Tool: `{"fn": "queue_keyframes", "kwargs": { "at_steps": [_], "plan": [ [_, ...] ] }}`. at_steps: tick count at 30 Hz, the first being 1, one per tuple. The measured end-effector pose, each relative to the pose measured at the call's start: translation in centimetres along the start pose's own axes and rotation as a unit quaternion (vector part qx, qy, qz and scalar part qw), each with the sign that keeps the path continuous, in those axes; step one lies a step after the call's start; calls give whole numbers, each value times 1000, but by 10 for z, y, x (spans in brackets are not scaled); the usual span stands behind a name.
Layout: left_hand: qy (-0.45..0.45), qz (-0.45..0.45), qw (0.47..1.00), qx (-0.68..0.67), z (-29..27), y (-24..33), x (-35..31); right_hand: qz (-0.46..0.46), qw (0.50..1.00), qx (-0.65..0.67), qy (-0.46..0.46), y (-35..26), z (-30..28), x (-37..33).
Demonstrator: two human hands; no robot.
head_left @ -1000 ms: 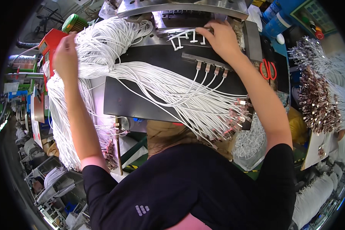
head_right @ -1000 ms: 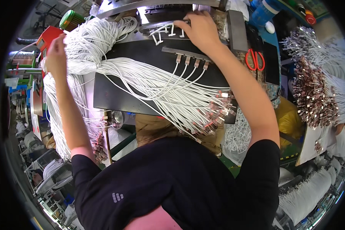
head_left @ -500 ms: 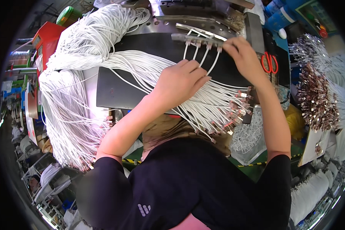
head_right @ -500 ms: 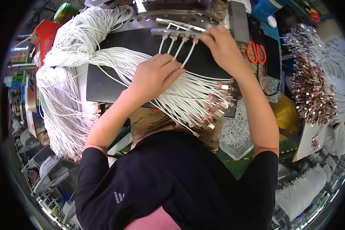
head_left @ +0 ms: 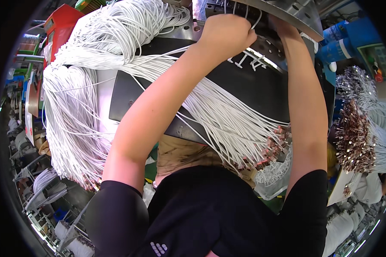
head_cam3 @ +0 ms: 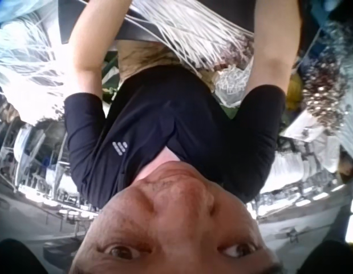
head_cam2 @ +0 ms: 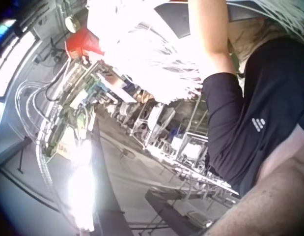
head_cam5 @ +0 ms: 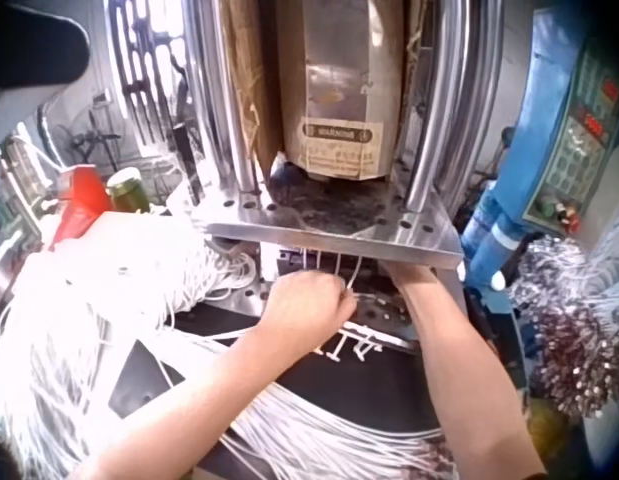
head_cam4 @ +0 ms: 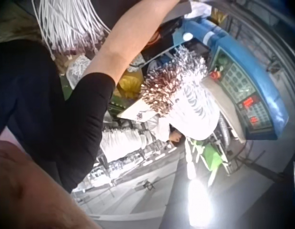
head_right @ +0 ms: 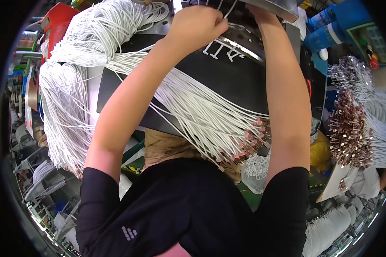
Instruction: Manually arranging bundles of white wires and feeding them into a crimping or processing machine.
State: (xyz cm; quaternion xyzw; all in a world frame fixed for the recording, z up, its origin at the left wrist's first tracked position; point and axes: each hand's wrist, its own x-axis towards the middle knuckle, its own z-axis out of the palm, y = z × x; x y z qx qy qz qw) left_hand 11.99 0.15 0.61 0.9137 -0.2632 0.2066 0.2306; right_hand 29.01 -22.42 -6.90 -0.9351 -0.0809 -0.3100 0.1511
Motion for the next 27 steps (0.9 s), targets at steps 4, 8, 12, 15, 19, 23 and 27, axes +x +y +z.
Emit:
{"fn": "queue_keyframes", "kwargs": {
  "at_steps": [4, 8, 12, 15, 19, 23, 27],
  "plan": [
    [-164, -98, 982, -9, -16, -3, 20, -84, 991, 99, -44, -2, 8, -11],
    [-207, -163, 961, -79, -30, 1, 27, -119, 989, 78, -50, -23, -36, -29],
    [-61, -143, 987, -42, -18, -31, 2, -153, 967, 167, -115, -86, -89, -75],
    [13, 28, 995, 96, 11, -59, -4, -235, 968, 89, -26, -110, -91, -80],
    [111, 49, 977, 174, 28, -52, 0, -241, 966, 65, 65, -121, -93, -77],
    [71, 25, 973, 218, 21, -45, 1, -165, 984, -28, 63, -138, -104, -93],
    [163, 56, 945, 277, 30, -42, 0, -121, 989, -86, 7, -114, -75, -91]
  ]
}}
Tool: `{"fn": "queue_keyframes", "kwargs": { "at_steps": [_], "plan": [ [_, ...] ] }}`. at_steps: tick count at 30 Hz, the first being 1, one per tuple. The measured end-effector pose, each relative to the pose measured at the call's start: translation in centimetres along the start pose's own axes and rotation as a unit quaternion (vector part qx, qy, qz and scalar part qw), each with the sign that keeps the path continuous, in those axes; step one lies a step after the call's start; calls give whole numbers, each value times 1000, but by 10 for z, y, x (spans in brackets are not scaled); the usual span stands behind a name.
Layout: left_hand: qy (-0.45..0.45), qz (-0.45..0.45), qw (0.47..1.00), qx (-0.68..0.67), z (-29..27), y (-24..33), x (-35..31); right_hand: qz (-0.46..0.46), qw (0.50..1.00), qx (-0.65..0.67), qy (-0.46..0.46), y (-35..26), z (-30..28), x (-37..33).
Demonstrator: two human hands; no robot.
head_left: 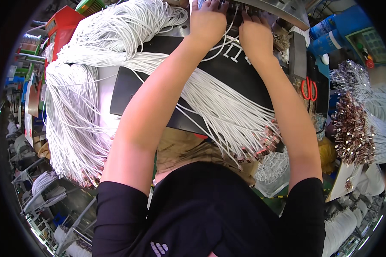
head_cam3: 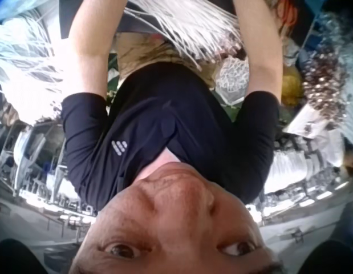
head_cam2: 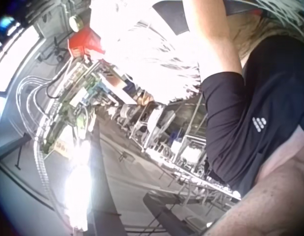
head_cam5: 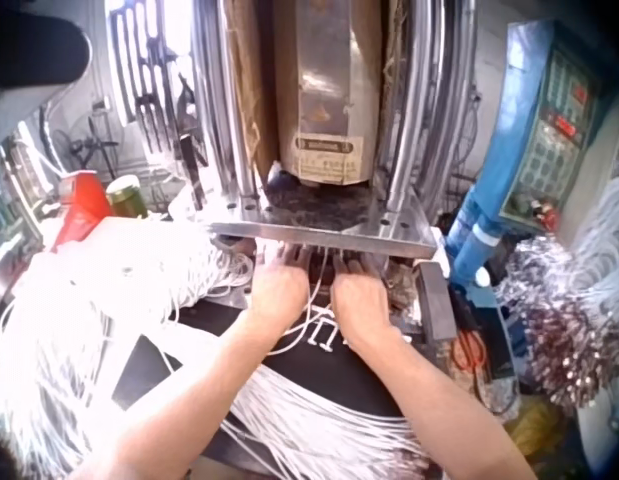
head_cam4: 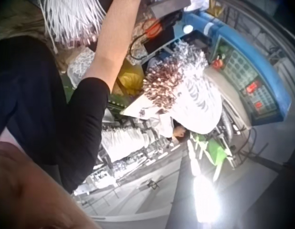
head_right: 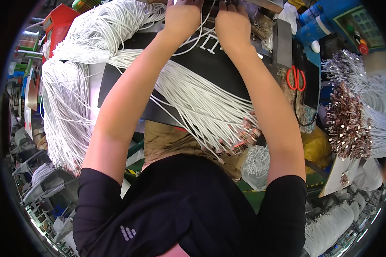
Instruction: Manually arranging bundles of white wires and feeding them into a crimping or processing machine.
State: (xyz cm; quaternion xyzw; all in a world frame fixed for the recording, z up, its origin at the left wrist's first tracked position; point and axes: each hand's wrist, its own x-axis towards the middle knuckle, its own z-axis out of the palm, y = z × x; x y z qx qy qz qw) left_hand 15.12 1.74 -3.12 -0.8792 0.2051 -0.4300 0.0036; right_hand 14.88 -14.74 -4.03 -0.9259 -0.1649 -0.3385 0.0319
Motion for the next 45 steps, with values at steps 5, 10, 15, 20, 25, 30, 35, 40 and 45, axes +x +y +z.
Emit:
{"fn": "queue_keyframes", "kwargs": {
  "at_steps": [5, 10, 15, 20, 25, 30, 35, 40, 45],
  "plan": [
    [-58, -22, 992, -110, 3, -13, -11, 45, 990, 128, -38, 6, -5, -5],
    [-341, -313, 602, -651, -159, -10, -95, 125, 957, 235, 114, 23, -142, -88],
    [-339, -530, 200, -751, -222, -2, -279, 389, 888, 208, 126, 42, -185, -318],
    [-105, -722, 329, -599, -214, 3, -313, 348, 886, 224, -210, -61, -164, -433],
    [-76, -745, 410, -521, -181, -4, -321, 582, 680, 409, -178, -63, -157, -397],
    [-444, -412, 772, -191, -213, -43, -356, 216, 848, 329, -355, -47, -178, -348],
    [-76, -687, 405, -599, -182, -37, -369, 449, 730, 411, -313, -49, -179, -335],
    [-107, -682, 428, -583, -188, -34, -351, 439, 735, 418, -304, -47, -173, -336],
    [-91, -709, 408, -568, -194, -20, -335, 403, 804, 368, -234, -51, -168, -352]
  ]
}}
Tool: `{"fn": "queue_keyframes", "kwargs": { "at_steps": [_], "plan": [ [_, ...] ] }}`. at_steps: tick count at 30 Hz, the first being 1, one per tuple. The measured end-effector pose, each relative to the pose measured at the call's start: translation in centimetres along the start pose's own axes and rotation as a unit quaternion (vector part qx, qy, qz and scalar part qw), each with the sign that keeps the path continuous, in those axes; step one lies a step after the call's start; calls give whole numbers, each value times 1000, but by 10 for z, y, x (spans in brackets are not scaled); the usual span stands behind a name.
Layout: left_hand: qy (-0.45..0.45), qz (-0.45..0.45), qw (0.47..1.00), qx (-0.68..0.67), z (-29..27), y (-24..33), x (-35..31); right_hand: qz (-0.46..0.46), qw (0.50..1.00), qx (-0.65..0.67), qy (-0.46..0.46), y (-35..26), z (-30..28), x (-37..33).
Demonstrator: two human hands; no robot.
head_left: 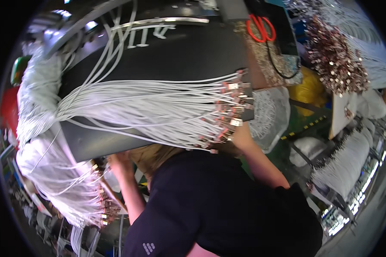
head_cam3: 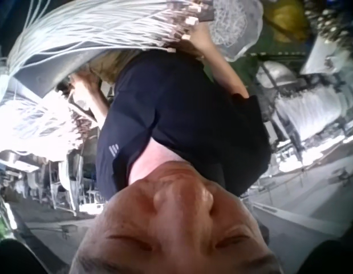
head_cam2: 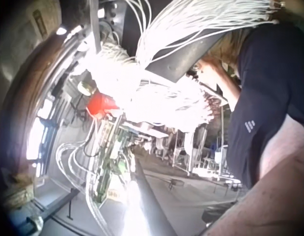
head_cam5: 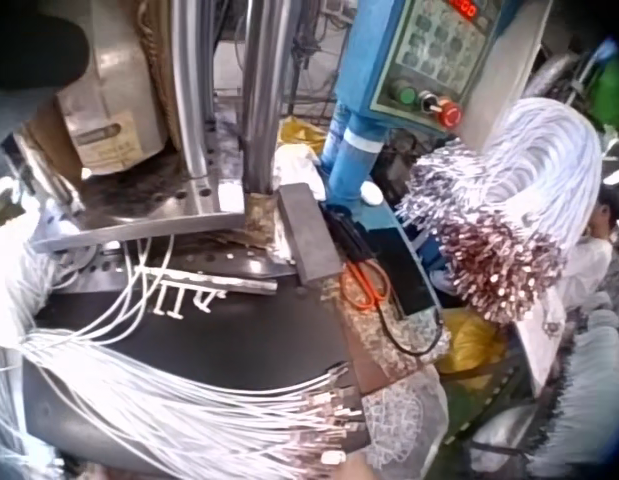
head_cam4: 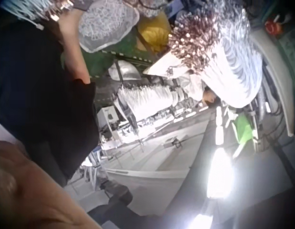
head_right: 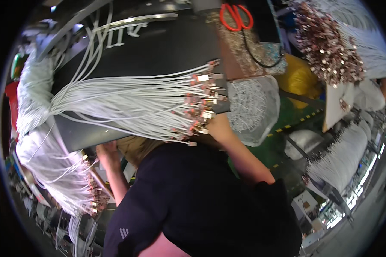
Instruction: Manually arranging bundles of white wires and feeding them into a crimping or processing machine.
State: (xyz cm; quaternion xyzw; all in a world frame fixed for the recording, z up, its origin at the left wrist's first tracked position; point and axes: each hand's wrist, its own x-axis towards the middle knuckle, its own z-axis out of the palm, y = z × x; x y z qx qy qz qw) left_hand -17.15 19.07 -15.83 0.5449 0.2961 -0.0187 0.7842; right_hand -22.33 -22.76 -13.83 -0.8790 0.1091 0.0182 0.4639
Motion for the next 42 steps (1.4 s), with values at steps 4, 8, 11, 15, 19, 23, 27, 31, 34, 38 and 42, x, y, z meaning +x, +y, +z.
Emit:
{"fn": "queue_keyframes", "kwargs": {
  "at_steps": [4, 8, 11, 15, 19, 23, 27, 31, 34, 38, 42],
  "plan": [
    [-38, 48, 935, 350, -15, -45, -13, 210, 954, 48, -210, -61, -52, 35],
    [-182, 121, 928, 300, 78, 22, -68, 177, 943, 172, -225, -13, -153, 61],
    [-262, 388, 825, 316, 123, 69, -67, -14, 969, 230, -87, -77, -151, 88],
    [-355, 537, 599, 477, 206, 106, -46, -357, 930, -65, -59, -165, -62, 170],
    [-365, 566, 512, 533, 250, 108, -14, -373, 927, -32, 1, -152, -32, 215],
    [-398, 423, 516, 630, 230, 158, 28, -104, 962, 252, -27, -119, -108, 158],
    [-365, 385, 500, 684, 208, 206, 58, 62, 957, 279, 38, 6, -164, 46],
    [-403, 260, 596, 645, 215, 211, 73, 176, 977, -96, -67, 236, -93, -95],
    [-383, 185, 733, 530, 208, 213, 77, 227, 950, -216, -14, 227, -51, -114],
    [-334, 256, 749, 511, 223, 214, 42, 128, 948, 0, 293, 49, -70, -15],
    [-399, 269, 497, 722, 276, 172, -2, -306, 931, -116, 165, -162, -80, 75]
  ]
}}
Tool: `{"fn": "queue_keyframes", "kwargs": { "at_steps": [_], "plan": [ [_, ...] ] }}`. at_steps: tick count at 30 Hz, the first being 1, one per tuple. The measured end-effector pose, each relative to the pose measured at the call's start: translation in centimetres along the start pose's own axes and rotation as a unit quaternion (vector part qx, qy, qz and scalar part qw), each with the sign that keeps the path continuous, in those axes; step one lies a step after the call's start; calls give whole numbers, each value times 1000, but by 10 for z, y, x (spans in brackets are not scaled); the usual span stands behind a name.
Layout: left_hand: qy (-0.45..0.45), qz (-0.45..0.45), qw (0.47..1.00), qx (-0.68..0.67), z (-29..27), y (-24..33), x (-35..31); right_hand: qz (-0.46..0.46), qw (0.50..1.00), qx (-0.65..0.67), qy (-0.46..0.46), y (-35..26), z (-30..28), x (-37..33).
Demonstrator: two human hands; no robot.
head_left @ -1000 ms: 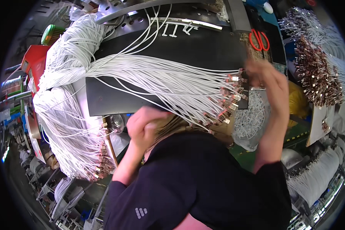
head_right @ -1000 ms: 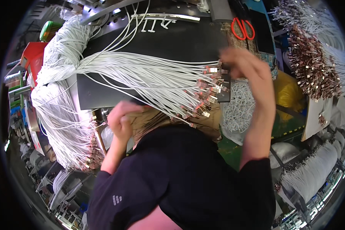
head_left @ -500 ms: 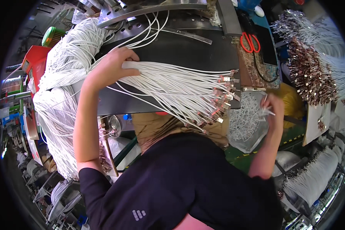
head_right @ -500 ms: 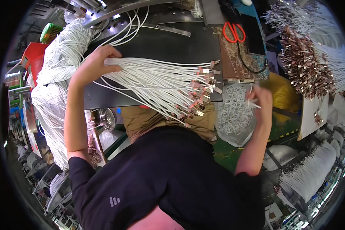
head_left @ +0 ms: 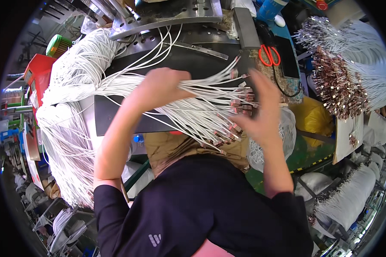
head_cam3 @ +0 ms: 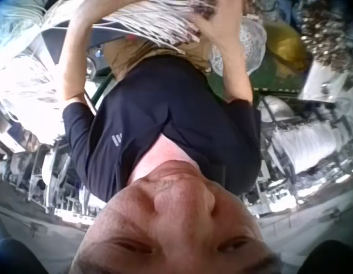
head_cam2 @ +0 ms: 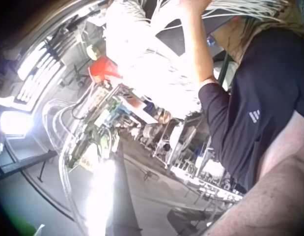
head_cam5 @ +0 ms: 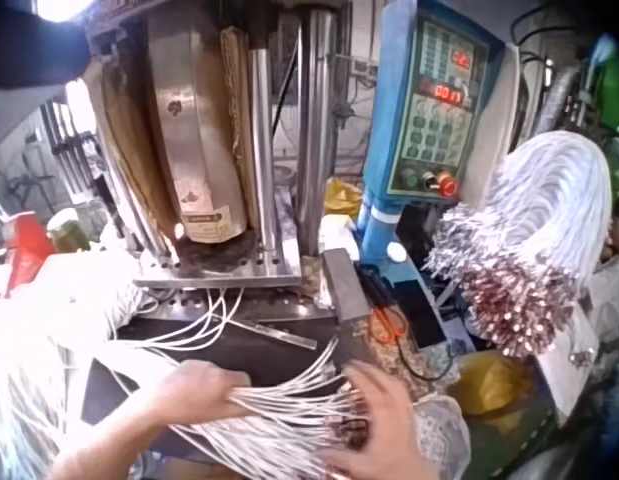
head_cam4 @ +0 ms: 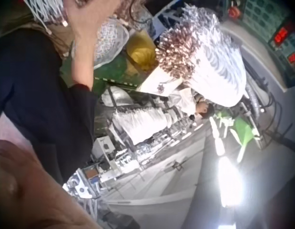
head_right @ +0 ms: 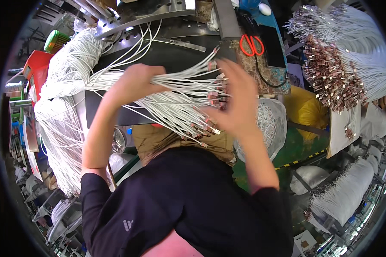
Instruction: Manually arranging bundles of white wires and feeding them into a crimping or processing machine.
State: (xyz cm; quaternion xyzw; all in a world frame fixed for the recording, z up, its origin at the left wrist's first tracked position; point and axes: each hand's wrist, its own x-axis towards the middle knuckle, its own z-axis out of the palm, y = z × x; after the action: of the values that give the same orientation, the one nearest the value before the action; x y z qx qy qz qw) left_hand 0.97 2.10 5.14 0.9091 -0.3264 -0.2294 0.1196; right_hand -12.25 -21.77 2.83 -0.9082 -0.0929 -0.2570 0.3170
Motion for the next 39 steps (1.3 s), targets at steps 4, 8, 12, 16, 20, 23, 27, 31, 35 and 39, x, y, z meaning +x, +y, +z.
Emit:
{"fn": "queue_keyframes", "kwargs": {
  "at_steps": [4, 8, 12, 16, 20, 23, 27, 31, 35, 39],
  "plan": [
    [112, 94, 963, -226, -14, -1, -13, -37, 990, -39, -128, -43, 25, 67],
    [213, 65, 941, -256, -13, -72, -29, -48, 958, -162, -231, -43, 8, 102],
    [223, 55, 967, -111, 18, -69, -29, -150, 943, -167, -246, -9, 39, 88],
    [252, -26, 945, -209, 3, -77, -30, 1, 951, -106, -290, 14, 66, 71],
    [216, -45, 921, -321, 16, -87, -26, 42, 925, -211, -313, 25, 50, 65],
    [209, -32, 954, -215, 24, -85, -8, 0, 958, -122, -259, 13, 48, 57],
    [340, -55, 937, -50, 49, -92, 9, 79, 963, -111, -234, 53, 91, 36],
    [322, 12, 938, -127, 23, -71, -16, -50, 970, -148, -189, 34, 80, 51],
    [191, 7, 971, -143, 19, -21, -7, -98, 990, -39, -88, -4, 109, 46],
    [216, 37, 956, -194, 5, -8, -10, -3, 988, -1, -153, 31, 86, 52]
  ]
}}
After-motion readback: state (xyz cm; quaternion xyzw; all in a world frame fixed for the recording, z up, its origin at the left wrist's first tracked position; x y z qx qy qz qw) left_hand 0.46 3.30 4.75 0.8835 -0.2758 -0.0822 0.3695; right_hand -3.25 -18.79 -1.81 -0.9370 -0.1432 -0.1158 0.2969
